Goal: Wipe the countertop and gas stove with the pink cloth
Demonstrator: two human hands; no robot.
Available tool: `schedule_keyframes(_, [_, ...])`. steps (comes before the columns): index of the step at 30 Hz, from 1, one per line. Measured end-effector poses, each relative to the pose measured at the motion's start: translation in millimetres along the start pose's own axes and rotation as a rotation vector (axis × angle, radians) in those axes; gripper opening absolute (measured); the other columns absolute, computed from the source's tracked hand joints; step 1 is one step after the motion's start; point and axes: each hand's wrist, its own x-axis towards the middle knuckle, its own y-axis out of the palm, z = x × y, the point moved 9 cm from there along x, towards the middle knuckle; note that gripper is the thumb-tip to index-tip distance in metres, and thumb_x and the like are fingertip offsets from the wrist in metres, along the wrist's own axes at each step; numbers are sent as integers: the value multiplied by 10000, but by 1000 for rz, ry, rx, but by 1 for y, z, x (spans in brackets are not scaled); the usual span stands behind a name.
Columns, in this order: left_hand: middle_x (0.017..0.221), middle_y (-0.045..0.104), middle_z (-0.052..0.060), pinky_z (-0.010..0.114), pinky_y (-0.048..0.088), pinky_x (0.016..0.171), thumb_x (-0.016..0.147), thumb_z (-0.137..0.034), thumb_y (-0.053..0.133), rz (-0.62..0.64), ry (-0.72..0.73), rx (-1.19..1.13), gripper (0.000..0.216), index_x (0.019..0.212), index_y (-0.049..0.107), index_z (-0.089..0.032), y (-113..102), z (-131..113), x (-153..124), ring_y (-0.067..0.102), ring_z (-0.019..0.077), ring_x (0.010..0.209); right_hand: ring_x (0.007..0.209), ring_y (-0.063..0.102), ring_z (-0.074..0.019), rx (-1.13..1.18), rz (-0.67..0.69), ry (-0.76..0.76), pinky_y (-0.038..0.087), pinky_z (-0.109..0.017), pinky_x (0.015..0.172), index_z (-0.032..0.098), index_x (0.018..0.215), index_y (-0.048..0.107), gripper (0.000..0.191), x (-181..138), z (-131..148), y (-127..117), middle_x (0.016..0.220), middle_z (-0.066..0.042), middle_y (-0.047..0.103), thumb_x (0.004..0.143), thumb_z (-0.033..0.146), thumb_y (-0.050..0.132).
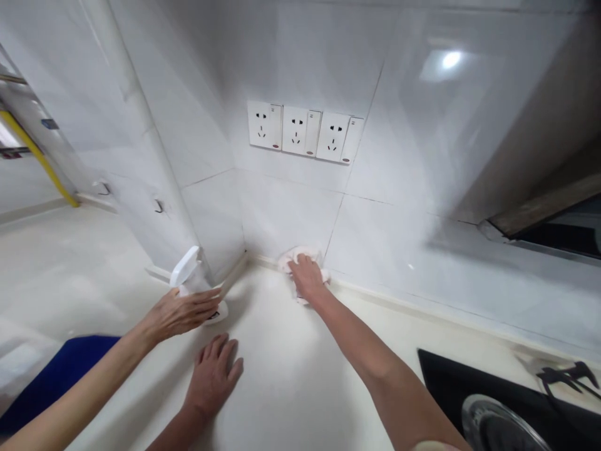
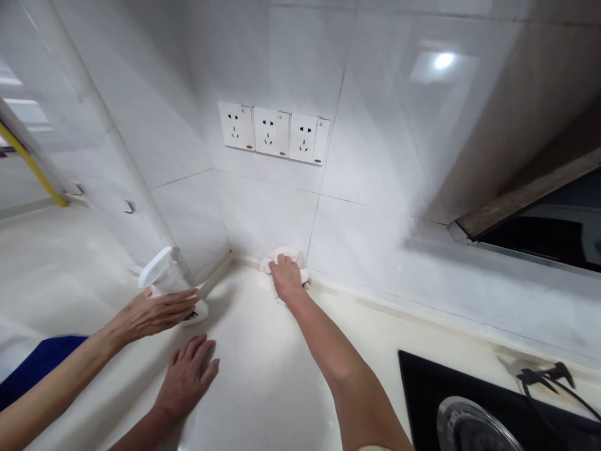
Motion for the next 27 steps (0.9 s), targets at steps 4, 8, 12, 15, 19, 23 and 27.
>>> schedule_keyframes(4, [1396, 668, 154, 537, 431, 1119, 967, -459, 494, 9, 1, 34, 436, 1278, 683, -219, 0, 0, 0, 553, 335, 1355, 1202, 532, -314, -18, 15, 147, 444, -417, 966, 254, 1359, 661, 424, -34, -74, 5, 1314, -160, 584, 967, 157, 530])
schedule_keyframes(8, [1418, 653, 159, 526, 436, 1121, 983, -460, 478, 27, 16, 58, 444, 1286, 676, -204, 1, -3, -1, 548, 334, 1369, 1136, 582, -285, 83, -43, 434, 455, -379, 918, 322, 1325, 679, 378, -115, -186, 11, 1262, -113, 576, 980, 243, 546])
schedule_keyframes(12, [1414, 654, 167, 540, 433, 1121, 982, -457, 491, 8, 31, 73, 441, 1285, 675, -194, 0, -5, -2, 544, 347, 1371, 1093, 625, -328, 204, -206, 925, 497, -420, 857, 266, 1448, 577, 478, -216, -288, 14, 1361, -184, 507, 1021, 428, 435])
schedule_keyframes(15, [1409, 657, 175, 549, 432, 1119, 980, -459, 501, -9, 42, 70, 441, 1280, 677, -189, -2, -6, -2, 547, 356, 1367, 1146, 617, -382, 270, -277, 1154, 506, -474, 913, 162, 1531, 476, 617, -251, -308, 23, 1415, -251, 476, 1003, 472, 402])
schedule_keyframes(19, [1450, 636, 165, 544, 438, 1118, 987, -473, 500, 11, 37, 53, 452, 1306, 670, -202, -1, -6, -2, 528, 355, 1396, 1144, 620, -372, 294, -212, 1091, 500, -464, 952, 138, 1475, 536, 602, -208, -262, 50, 1358, -234, 529, 1002, 486, 402])
schedule_keyframes(23, [1464, 625, 161, 554, 428, 1135, 986, -480, 501, 30, 19, 32, 462, 1322, 665, -208, 0, -5, -4, 516, 354, 1411, 1154, 607, -320, 317, -123, 887, 488, -408, 968, 155, 1470, 561, 549, -129, -175, 82, 1343, -194, 537, 1037, 435, 373])
schedule_keyframes(27, [1470, 616, 175, 565, 421, 1141, 993, -477, 501, 41, 19, 35, 472, 1330, 658, -186, -1, -7, -5, 504, 363, 1422, 1199, 570, -293, 326, -40, 648, 450, -377, 1025, 191, 1479, 567, 490, -51, -89, 98, 1331, -166, 539, 1049, 382, 433])
